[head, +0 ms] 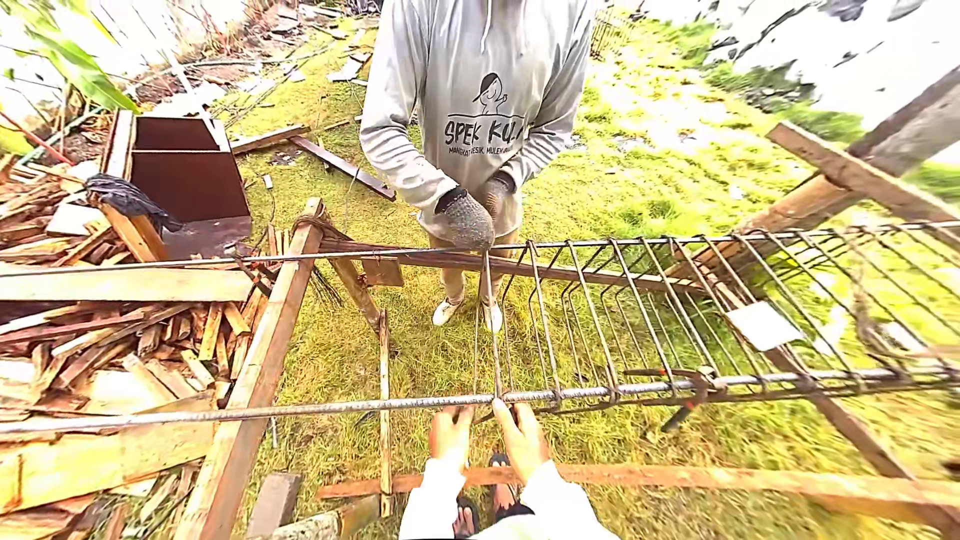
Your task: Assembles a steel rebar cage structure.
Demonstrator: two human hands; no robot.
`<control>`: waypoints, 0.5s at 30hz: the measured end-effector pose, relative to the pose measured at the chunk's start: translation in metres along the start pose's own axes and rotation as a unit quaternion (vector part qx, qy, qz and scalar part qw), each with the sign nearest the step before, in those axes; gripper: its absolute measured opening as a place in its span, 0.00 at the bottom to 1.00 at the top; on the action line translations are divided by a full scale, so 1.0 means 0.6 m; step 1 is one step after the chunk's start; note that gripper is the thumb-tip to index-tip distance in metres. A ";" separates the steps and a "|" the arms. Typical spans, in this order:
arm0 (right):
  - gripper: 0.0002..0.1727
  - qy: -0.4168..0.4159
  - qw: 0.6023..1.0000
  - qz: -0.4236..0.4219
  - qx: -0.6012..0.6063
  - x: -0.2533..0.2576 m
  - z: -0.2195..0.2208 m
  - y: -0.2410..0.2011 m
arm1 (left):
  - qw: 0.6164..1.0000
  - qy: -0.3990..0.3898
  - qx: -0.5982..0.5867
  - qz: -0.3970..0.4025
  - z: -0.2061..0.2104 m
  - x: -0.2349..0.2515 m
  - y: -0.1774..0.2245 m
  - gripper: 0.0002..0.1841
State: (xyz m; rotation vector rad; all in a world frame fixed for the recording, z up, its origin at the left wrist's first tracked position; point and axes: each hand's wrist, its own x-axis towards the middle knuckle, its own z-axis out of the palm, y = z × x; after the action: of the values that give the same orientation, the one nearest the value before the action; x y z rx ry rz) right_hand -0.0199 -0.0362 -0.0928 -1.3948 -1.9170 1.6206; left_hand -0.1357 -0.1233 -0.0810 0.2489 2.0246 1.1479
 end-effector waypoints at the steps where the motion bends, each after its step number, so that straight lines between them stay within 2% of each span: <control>1: 0.32 -0.001 1.000 0.002 -0.005 0.002 -0.001 0.000 | 0.997 0.009 0.069 0.034 -0.020 -0.023 0.018 0.16; 4: 0.32 -0.005 1.000 0.005 0.000 0.000 0.000 0.001 | 0.955 0.048 0.244 0.164 -0.056 -0.067 0.094 0.18; 5: 0.32 -0.004 1.000 0.001 0.000 0.002 0.001 0.000 | 0.934 0.037 0.307 0.176 -0.062 -0.066 0.127 0.20; 7: 0.32 -0.003 1.000 -0.003 0.001 0.002 -0.001 -0.002 | 0.896 -0.056 0.425 0.119 -0.061 -0.037 0.187 0.24; 10: 0.32 -0.005 1.000 -0.016 -0.024 0.000 -0.001 -0.002 | 0.850 -0.203 0.487 -0.007 -0.026 0.051 0.194 0.31; 12: 0.32 -0.018 0.999 -0.034 -0.029 0.003 -0.008 0.000 | 0.864 -0.233 0.445 -0.035 -0.005 0.088 0.176 0.28; 15: 0.30 -0.068 0.995 -0.062 0.047 0.008 -0.027 0.026 | 0.892 -0.219 0.394 -0.036 0.001 0.092 0.168 0.22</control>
State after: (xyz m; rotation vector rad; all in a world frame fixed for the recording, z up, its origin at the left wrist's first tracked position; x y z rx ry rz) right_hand -0.0031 -0.0240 -0.1028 -1.1325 -1.9319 1.7593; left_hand -0.1927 -0.0372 -0.0306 0.7536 1.9506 0.1289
